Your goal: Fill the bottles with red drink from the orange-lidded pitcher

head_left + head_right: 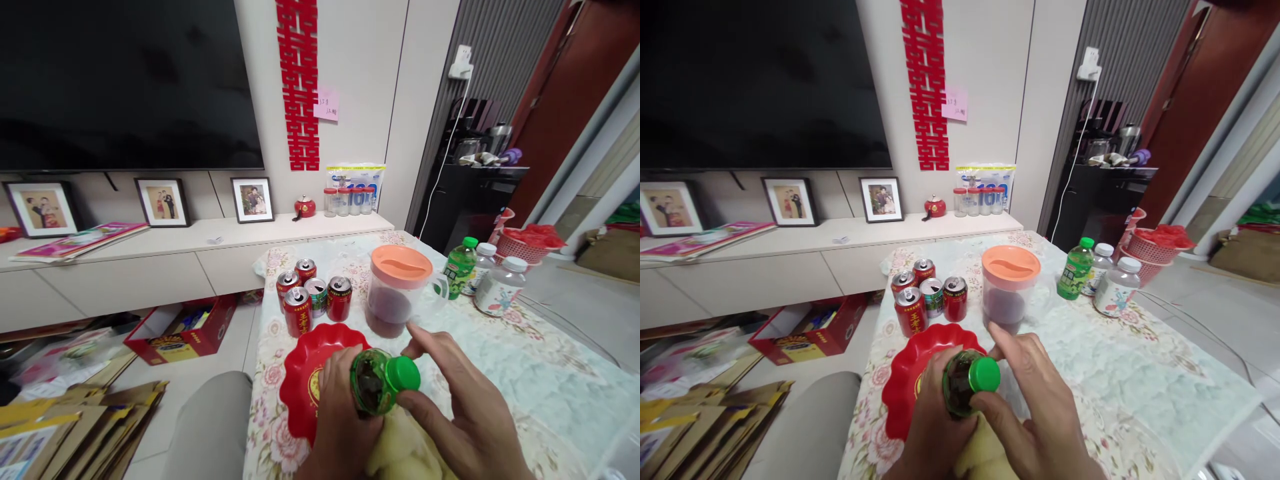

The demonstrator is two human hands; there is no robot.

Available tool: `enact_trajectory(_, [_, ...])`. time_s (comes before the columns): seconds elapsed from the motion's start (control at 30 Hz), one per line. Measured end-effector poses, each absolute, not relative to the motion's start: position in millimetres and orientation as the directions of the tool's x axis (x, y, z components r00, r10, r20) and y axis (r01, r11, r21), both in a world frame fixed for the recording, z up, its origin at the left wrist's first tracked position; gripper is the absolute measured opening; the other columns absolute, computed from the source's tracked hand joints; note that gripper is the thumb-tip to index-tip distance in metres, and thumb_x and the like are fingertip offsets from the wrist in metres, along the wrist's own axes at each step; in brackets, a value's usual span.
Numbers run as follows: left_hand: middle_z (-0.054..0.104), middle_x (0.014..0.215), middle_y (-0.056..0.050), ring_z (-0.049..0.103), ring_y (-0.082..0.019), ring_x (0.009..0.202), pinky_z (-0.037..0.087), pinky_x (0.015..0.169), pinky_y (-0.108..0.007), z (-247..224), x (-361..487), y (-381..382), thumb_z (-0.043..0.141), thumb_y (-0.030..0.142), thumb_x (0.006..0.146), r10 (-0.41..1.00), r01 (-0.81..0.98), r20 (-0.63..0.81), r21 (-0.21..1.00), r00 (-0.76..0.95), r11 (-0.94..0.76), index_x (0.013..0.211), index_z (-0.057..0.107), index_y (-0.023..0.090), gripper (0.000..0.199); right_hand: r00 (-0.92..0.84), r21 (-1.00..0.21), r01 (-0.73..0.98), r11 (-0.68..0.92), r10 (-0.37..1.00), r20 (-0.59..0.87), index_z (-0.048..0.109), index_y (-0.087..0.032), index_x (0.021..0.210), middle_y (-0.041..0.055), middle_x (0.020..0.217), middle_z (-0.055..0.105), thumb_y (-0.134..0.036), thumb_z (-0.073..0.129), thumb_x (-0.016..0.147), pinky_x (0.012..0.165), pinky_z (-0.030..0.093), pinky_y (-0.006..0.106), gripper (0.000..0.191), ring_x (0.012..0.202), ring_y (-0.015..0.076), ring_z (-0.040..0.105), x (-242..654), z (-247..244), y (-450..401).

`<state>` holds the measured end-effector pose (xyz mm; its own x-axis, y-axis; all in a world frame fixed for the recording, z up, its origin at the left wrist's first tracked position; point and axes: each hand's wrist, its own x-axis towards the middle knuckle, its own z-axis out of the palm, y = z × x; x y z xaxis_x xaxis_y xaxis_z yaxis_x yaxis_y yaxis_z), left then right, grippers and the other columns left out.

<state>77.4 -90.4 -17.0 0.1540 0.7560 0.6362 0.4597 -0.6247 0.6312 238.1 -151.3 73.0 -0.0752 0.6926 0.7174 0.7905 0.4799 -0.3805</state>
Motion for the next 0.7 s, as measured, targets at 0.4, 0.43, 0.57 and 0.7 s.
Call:
enact_trajectory(0.4, [0.072,0.106,-0.010,0.071,-0.029,0.095,0.061,0.079,-0.048,-17.9,79.0,-90.2,0.066,0.017,0.070,0.750,0.458,0.645,0.628,0.145,-0.629,0.120,0.054,0.021,0.051,-0.066,-0.430,0.752,0.499,0.707,0.704,0.040,-0.025,0.155,0.0072,0.116,0.068,-0.035,0.062,0.097,0.096,0.055,0.031,0.063,0.112,0.0202,0.065,240.5,70.0,-151.4])
enact_trajectory(0.43, [0.071,0.106,-0.009,0.071,-0.029,0.094,0.061,0.079,-0.048,-17.6,78.6,-90.1,0.066,0.017,0.069,0.749,0.457,0.646,0.627,0.149,-0.631,0.120,0.054,0.021,0.052,-0.059,-0.425,0.758,0.495,0.701,0.711,0.038,-0.024,0.156,0.0072,0.115,0.068,-0.038,0.063,0.096,0.096,0.056,0.031,0.067,0.112,0.0206,0.065,240.1,70.6,-150.4])
enact_trajectory(0.57, [0.071,0.109,-0.009,0.071,-0.029,0.096,0.061,0.080,-0.048,-15.9,78.1,-89.7,0.069,0.016,0.067,0.759,0.451,0.635,0.640,0.145,-0.622,0.122,0.052,0.022,0.058,-0.054,-0.474,0.773,0.421,0.789,0.612,0.027,-0.024,0.161,0.0115,0.141,0.060,-0.048,0.058,0.097,0.107,0.051,0.043,0.076,0.136,0.0289,0.053,243.6,65.7,-155.9])
enact_trajectory(0.7, [0.071,0.107,-0.009,0.071,-0.028,0.095,0.060,0.080,-0.048,-15.7,78.8,-90.0,0.067,0.016,0.070,0.773,0.428,0.618,0.666,0.142,-0.611,0.120,0.054,0.022,0.052,-0.093,-0.466,0.763,0.448,0.789,0.607,0.034,-0.028,0.158,0.0080,0.141,0.062,-0.033,0.056,0.100,0.109,0.050,0.039,0.062,0.132,0.0240,0.059,244.2,63.2,-158.5])
